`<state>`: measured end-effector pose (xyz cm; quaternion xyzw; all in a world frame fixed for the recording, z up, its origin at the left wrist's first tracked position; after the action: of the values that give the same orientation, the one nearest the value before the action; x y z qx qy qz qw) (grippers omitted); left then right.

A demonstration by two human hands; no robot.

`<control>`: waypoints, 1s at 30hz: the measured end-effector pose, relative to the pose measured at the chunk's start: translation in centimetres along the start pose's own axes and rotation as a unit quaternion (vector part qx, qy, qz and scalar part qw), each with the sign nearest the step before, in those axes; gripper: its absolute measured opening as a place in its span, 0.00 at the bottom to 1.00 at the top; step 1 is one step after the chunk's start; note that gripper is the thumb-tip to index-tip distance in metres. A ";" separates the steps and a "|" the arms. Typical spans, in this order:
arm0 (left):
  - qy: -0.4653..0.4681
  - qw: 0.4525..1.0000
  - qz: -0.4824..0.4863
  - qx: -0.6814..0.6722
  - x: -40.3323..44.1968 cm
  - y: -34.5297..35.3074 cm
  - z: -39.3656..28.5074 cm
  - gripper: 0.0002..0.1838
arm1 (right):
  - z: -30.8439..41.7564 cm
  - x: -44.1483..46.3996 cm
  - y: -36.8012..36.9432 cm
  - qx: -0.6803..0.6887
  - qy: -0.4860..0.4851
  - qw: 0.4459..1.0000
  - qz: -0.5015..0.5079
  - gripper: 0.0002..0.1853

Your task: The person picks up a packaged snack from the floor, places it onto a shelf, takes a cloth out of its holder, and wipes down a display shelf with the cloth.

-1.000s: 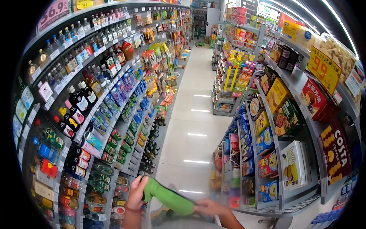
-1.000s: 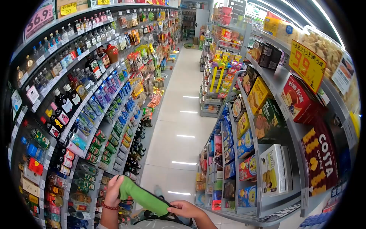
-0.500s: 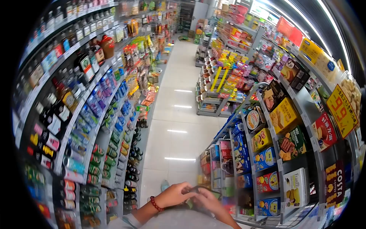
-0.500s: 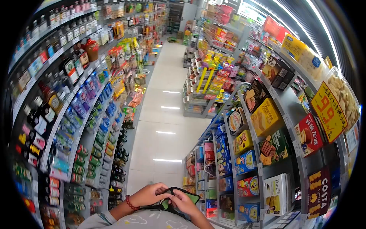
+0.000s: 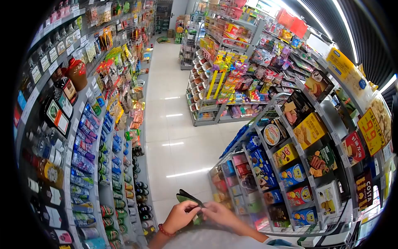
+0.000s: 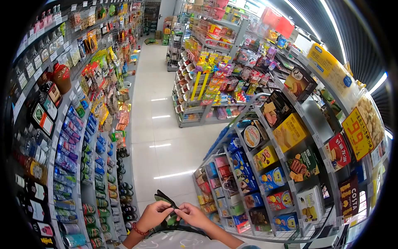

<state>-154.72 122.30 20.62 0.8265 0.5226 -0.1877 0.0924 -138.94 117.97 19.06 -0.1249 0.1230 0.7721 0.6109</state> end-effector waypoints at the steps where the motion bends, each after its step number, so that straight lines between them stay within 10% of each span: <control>1: 0.012 1.000 0.000 -0.012 0.6 -0.5 0.2 0.10 | 0.9 0.8 0.1 -0.001 0.005 1.000 -0.010 0.13; 9: -0.003 0.983 -0.041 -0.177 5.3 -5.4 2.7 0.07 | 0.8 7.1 -1.1 -0.016 0.015 0.999 -0.036 0.14; 30: 0.010 0.986 -0.108 0.127 25.5 -12.4 -13.1 0.13 | 7.7 32.7 -7.8 0.047 -0.122 0.987 0.090 0.15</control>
<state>-153.25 153.42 22.75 0.7724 0.5813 -0.2529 -0.0395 -138.94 152.22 14.74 0.0104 0.0942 0.8266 0.5548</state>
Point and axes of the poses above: each hand's wrist, its own x-axis towards the middle knuckle, its own y-axis out of the palm, z = x × y, the point moved 8 cm from there along x, towards the middle knuckle, and after that the axes turned 11 degrees about -y, right-handed, at the moved point
